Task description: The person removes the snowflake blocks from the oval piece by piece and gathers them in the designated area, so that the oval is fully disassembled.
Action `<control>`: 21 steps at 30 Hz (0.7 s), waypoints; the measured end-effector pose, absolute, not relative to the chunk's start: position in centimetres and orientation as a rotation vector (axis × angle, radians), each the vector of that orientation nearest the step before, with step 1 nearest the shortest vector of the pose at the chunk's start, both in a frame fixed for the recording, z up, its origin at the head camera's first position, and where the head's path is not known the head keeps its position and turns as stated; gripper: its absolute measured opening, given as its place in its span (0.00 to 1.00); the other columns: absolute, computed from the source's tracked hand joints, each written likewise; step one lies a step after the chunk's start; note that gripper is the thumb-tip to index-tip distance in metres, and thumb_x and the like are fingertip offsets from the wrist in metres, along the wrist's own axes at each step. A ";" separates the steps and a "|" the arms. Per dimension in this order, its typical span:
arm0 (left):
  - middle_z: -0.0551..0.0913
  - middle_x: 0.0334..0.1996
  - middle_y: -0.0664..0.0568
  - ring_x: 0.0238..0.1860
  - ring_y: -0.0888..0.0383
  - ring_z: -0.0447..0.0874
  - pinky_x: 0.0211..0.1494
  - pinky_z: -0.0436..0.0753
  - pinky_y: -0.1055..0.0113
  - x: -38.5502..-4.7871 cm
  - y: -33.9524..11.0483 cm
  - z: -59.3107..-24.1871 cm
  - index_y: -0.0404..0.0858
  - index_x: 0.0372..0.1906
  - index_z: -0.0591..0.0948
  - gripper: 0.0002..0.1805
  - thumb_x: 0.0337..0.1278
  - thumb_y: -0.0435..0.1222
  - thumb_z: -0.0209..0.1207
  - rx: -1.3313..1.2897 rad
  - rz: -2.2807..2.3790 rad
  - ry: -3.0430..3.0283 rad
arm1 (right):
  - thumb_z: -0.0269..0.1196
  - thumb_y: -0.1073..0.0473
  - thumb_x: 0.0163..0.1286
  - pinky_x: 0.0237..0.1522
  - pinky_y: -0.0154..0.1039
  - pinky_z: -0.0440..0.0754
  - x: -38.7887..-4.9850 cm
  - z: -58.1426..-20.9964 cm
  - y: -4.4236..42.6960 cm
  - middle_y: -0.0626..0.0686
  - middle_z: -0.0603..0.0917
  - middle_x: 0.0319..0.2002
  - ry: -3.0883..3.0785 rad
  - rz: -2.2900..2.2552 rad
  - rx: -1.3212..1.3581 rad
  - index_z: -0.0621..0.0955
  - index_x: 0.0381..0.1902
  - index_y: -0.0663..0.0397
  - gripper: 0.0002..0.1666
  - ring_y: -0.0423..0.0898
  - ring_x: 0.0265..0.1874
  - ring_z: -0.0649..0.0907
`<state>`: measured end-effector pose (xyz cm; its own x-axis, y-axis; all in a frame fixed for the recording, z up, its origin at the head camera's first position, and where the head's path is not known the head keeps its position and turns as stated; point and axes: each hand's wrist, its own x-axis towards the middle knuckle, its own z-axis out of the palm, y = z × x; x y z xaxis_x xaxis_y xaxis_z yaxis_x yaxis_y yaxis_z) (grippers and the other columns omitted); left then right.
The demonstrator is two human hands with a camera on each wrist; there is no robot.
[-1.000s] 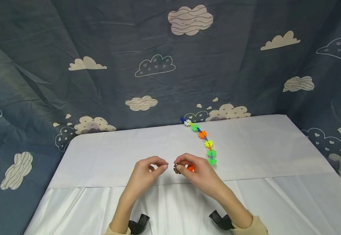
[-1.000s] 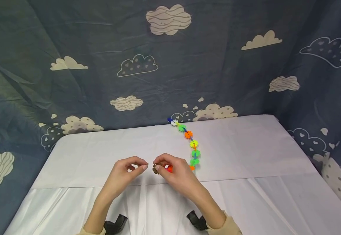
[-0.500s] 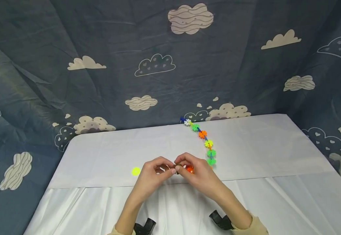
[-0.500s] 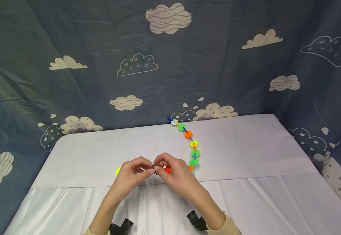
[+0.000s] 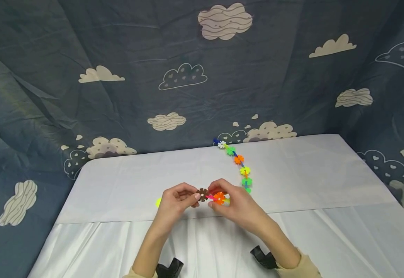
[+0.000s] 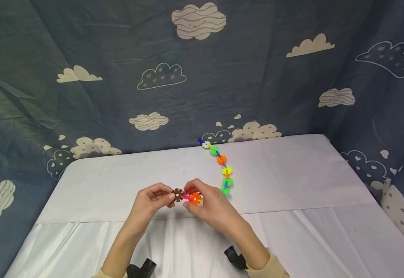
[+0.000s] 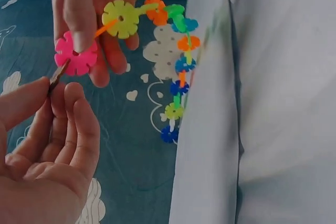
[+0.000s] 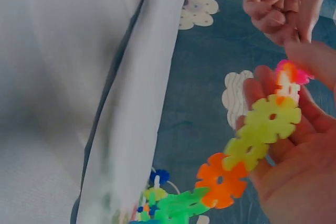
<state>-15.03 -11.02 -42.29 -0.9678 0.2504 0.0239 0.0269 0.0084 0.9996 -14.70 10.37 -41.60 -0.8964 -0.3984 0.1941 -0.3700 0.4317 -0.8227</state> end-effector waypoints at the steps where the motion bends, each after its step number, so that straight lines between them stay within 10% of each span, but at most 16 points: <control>1: 0.85 0.35 0.40 0.34 0.43 0.83 0.43 0.84 0.59 -15.0 -11.1 -42.2 0.30 0.40 0.82 0.08 0.60 0.32 0.65 0.279 2.110 2.081 | 0.70 0.61 0.63 0.52 0.47 0.79 -14.7 -41.6 10.4 0.35 0.83 0.43 2.650 -1.506 -0.719 0.77 0.48 0.38 0.19 0.37 0.45 0.81; 21: 0.87 0.31 0.38 0.32 0.48 0.88 0.35 0.83 0.64 -14.9 -10.1 -42.3 0.26 0.42 0.80 0.11 0.64 0.32 0.62 0.343 2.175 1.884 | 0.71 0.65 0.61 0.40 0.36 0.81 -14.7 -42.2 10.0 0.35 0.83 0.38 2.840 -1.567 -0.992 0.83 0.40 0.42 0.14 0.35 0.38 0.81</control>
<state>-14.87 -10.09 -42.28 -0.9427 0.3331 0.0178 -0.0300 -0.1376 0.9900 -14.74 9.98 -42.19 -0.8003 -0.3680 0.4734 -0.5967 0.4111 -0.6892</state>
